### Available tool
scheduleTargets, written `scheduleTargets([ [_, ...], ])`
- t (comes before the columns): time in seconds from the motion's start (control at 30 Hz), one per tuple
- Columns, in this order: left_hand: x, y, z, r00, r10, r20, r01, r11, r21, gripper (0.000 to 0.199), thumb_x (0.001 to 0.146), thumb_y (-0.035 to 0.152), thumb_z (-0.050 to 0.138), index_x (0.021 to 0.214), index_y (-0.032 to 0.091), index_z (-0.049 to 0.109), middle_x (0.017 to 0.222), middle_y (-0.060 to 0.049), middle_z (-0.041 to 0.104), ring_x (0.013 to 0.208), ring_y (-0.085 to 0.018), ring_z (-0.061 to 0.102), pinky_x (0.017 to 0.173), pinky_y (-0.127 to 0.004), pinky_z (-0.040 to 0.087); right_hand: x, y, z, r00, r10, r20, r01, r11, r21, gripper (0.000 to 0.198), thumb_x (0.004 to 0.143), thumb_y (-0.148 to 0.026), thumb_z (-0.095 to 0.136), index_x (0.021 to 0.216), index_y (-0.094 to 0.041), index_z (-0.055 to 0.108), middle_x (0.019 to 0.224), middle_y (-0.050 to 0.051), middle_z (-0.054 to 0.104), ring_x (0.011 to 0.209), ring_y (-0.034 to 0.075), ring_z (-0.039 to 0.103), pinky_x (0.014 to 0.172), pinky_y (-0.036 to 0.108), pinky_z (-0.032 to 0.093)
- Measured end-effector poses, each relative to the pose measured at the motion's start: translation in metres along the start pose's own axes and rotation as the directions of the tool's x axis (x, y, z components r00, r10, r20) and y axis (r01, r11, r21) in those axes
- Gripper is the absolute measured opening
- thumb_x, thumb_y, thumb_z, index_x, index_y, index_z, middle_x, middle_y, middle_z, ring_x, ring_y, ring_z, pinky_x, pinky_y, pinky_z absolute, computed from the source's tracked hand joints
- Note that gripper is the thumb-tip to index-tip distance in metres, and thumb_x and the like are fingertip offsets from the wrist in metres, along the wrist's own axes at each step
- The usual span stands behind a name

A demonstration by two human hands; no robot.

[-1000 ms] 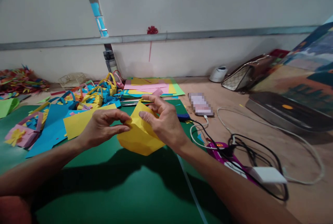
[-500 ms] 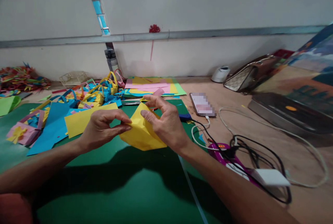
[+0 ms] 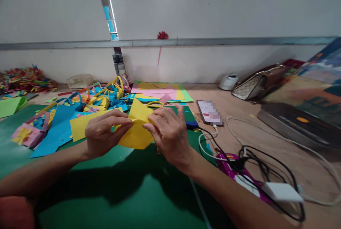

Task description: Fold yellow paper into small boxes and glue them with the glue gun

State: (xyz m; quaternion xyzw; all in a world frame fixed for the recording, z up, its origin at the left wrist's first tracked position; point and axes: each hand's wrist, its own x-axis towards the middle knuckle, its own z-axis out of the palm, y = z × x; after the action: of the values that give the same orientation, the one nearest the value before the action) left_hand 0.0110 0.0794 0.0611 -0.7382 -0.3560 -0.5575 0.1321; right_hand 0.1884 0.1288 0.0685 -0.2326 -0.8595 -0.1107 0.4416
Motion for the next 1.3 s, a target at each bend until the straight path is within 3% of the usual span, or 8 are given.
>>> scheduleTargets([
  [0.3,-0.007,-0.004,0.006,0.999,-0.027,0.027,0.028,0.999,-0.021,0.005,0.074,0.011,0.062,0.075,0.016,0.062,0.070,-0.003,0.065,0.064,-0.009,0.059,0.061,-0.017,0.047,-0.009,-0.003,0.008,0.998,0.007,0.058,-0.009,0.999,0.036,0.009,0.084,-0.021,0.050,0.080,-0.019,0.058,0.080,0.002,0.067,0.082,0.017,0.060,0.090,0.041,0.027],
  [0.4,-0.005,0.002,0.005,0.968,-0.220,0.122,0.238,0.958,-0.159,0.004,0.075,0.016,0.062,0.071,0.015,0.060,0.066,-0.002,0.063,0.060,-0.009,0.058,0.057,-0.017,0.047,-0.008,-0.003,0.006,0.996,0.013,0.088,-0.016,0.999,0.031,0.013,0.086,-0.021,0.048,0.079,-0.020,0.059,0.080,0.001,0.068,0.081,0.016,0.060,0.090,0.041,0.027],
  [0.5,0.000,0.008,0.001,0.792,-0.550,0.265,0.610,0.719,-0.332,0.013,0.074,0.023,0.062,0.068,0.015,0.055,0.059,0.002,0.058,0.052,-0.007,0.052,0.049,-0.016,0.044,-0.006,-0.003,0.004,0.995,0.000,0.100,0.000,1.000,0.006,0.013,0.086,-0.022,0.049,0.079,-0.020,0.060,0.079,0.002,0.068,0.081,0.017,0.060,0.091,0.042,0.026],
  [0.6,0.005,0.008,-0.001,0.612,-0.674,0.414,0.787,0.467,-0.403,0.017,0.071,0.027,0.065,0.068,0.014,0.055,0.058,0.003,0.056,0.052,-0.006,0.051,0.047,-0.015,0.043,-0.005,-0.004,0.002,0.994,-0.034,0.101,0.036,0.999,-0.021,0.014,0.085,-0.021,0.049,0.079,-0.019,0.061,0.078,0.002,0.068,0.082,0.018,0.060,0.094,0.045,0.025],
  [0.83,0.007,-0.002,-0.001,0.425,-0.673,0.605,0.895,0.214,-0.392,0.022,0.071,0.031,0.064,0.062,0.014,0.054,0.054,0.004,0.054,0.047,-0.004,0.049,0.047,-0.015,0.044,-0.004,-0.006,-0.002,0.990,-0.030,0.135,0.033,0.999,-0.027,0.016,0.086,-0.020,0.048,0.080,-0.021,0.063,0.081,0.001,0.068,0.082,0.017,0.060,0.096,0.047,0.024],
  [0.93,0.006,-0.003,-0.001,0.402,-0.674,0.620,0.903,0.180,-0.391,0.020,0.069,0.029,0.066,0.063,0.014,0.055,0.054,0.004,0.056,0.047,-0.004,0.050,0.047,-0.014,0.044,-0.004,-0.006,-0.002,0.990,-0.045,0.132,0.047,0.999,-0.014,0.015,0.085,-0.019,0.048,0.080,-0.019,0.062,0.080,0.003,0.068,0.077,0.016,0.061,0.092,0.044,0.028],
  [1.07,0.005,-0.004,0.001,0.422,-0.654,0.628,0.895,0.193,-0.401,0.019,0.069,0.030,0.068,0.066,0.014,0.057,0.056,0.003,0.058,0.047,-0.005,0.052,0.047,-0.015,0.045,-0.005,-0.004,0.000,0.993,-0.043,0.112,0.040,0.999,0.028,0.014,0.085,-0.019,0.049,0.079,-0.018,0.062,0.076,0.003,0.067,0.072,0.015,0.060,0.087,0.040,0.032],
  [1.3,0.003,-0.002,0.003,0.413,-0.641,0.648,0.900,0.178,-0.397,0.022,0.066,0.032,0.070,0.066,0.013,0.057,0.057,0.003,0.057,0.049,-0.005,0.052,0.049,-0.016,0.046,-0.005,-0.007,0.001,0.987,0.057,0.152,-0.083,0.982,0.168,0.012,0.084,-0.018,0.050,0.077,-0.020,0.060,0.072,0.001,0.067,0.071,0.015,0.060,0.084,0.038,0.033],
])
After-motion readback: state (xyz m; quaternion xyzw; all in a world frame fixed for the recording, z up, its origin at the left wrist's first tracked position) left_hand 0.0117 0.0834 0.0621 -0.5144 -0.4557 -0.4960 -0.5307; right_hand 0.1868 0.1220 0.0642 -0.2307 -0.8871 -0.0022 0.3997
